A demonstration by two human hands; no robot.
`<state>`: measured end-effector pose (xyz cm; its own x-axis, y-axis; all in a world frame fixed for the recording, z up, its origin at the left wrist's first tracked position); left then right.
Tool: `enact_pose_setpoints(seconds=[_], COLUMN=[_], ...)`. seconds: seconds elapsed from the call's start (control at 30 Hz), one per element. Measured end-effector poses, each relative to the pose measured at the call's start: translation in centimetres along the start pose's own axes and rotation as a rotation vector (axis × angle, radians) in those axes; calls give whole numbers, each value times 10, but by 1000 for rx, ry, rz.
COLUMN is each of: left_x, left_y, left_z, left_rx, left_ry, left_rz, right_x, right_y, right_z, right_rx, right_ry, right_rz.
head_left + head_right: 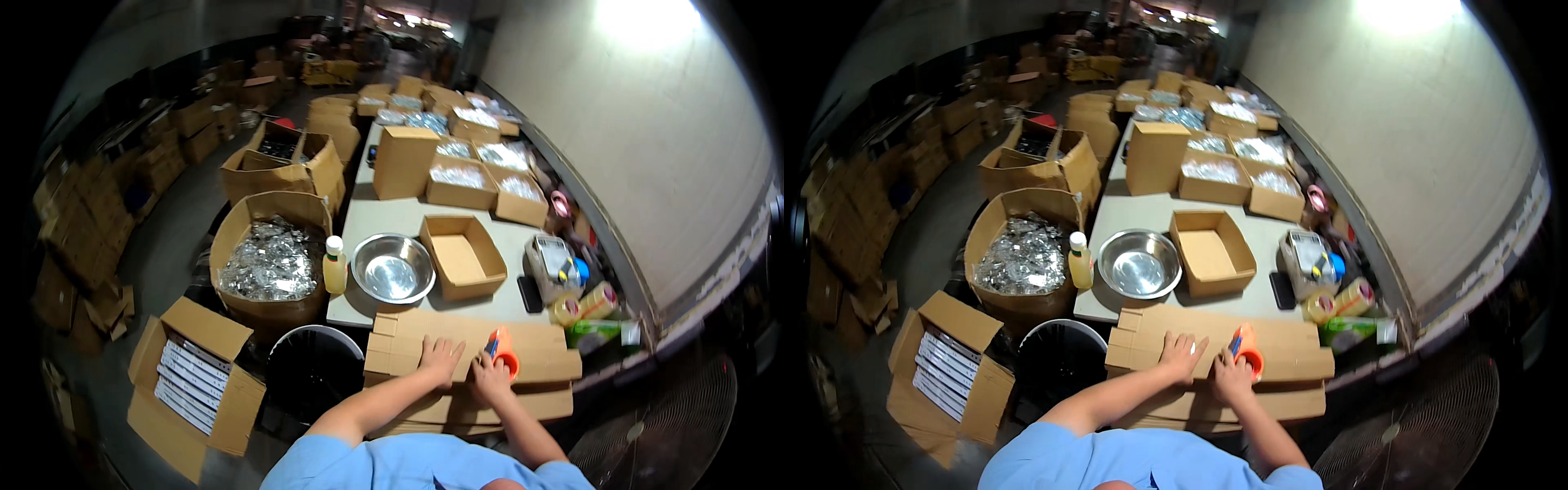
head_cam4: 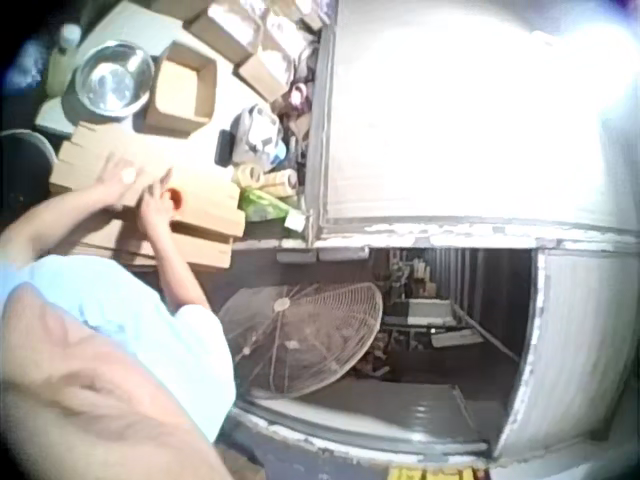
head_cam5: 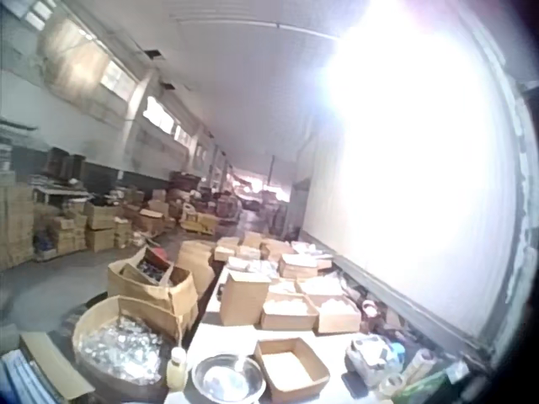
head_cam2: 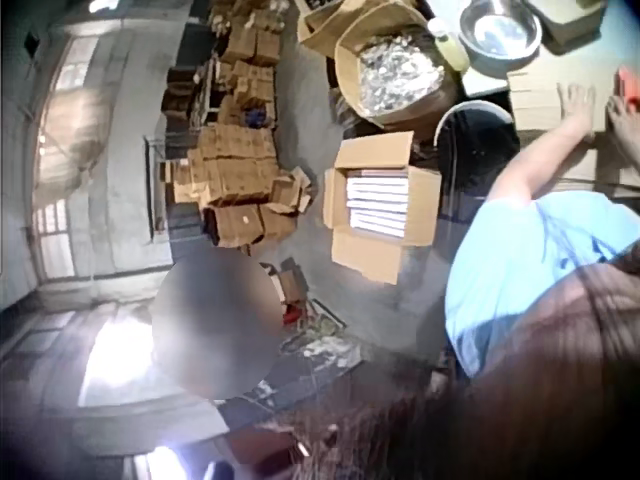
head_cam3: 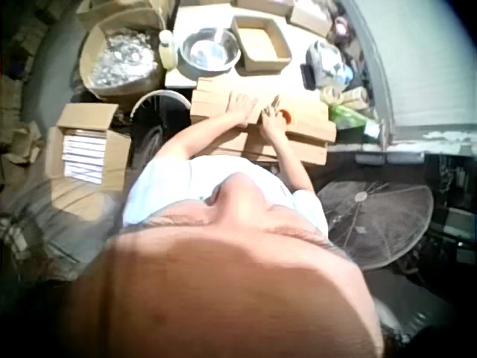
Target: The person packs furniture hardware, including metal drawer slides and bags of small components, into a cardboard box and seals it with a tape dispenser.
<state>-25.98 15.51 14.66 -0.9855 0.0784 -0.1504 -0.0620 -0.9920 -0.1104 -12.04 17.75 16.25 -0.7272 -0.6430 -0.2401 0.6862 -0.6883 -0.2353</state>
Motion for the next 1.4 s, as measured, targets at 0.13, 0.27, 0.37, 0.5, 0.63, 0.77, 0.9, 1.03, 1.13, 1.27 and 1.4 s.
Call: enact_pose_setpoints(seconds=[0.13,0.27,0.37,0.5,0.63,0.77,0.9,1.03,1.13,1.27,1.4], left_x=[-4,7,24,30,33,48,52,52,58,56,67], left_y=[40,105,133,94,76,83,86,99,104,92,105], left_z=[-24,-17,-40,-61,-51,-59,-50,-28,-32,-16,-32], left_rx=[-424,-868,-1251,-1412,-1448,-1535,-1358,-859,-851,-924,-1198], left_ry=[-87,252,280,846,618,570,218,344,325,329,567], left_rz=[39,404,883,1144,1392,1509,1627,1705,1691,1538,1522], right_x=[0,-14,23,104,154,168,168,172,177,150,96], right_y=[-26,-94,-141,-154,-157,-156,-175,-177,-172,-176,-152], right_z=[49,10,-17,-51,-46,-69,-70,-63,-67,-75,17], right_rx=[35,-9,189,691,992,1135,602,356,338,373,87], right_ry=[-91,-450,-792,-1228,-1402,-1455,-1048,-931,-922,-1047,-858], right_rz=[-11,275,479,657,639,314,589,647,669,558,534])
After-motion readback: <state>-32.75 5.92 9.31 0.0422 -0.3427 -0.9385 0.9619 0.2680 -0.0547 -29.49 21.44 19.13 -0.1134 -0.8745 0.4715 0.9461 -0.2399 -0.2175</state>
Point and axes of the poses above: each hand's wrist, its own y-axis away from the middle knuckle, its own z-axis out of the back of the hand, x = y × z, the point moved 4 cm from there along -y, towards the middle knuckle, and after that the axes turned 15 degrees about -x, right-handed, at the moved point
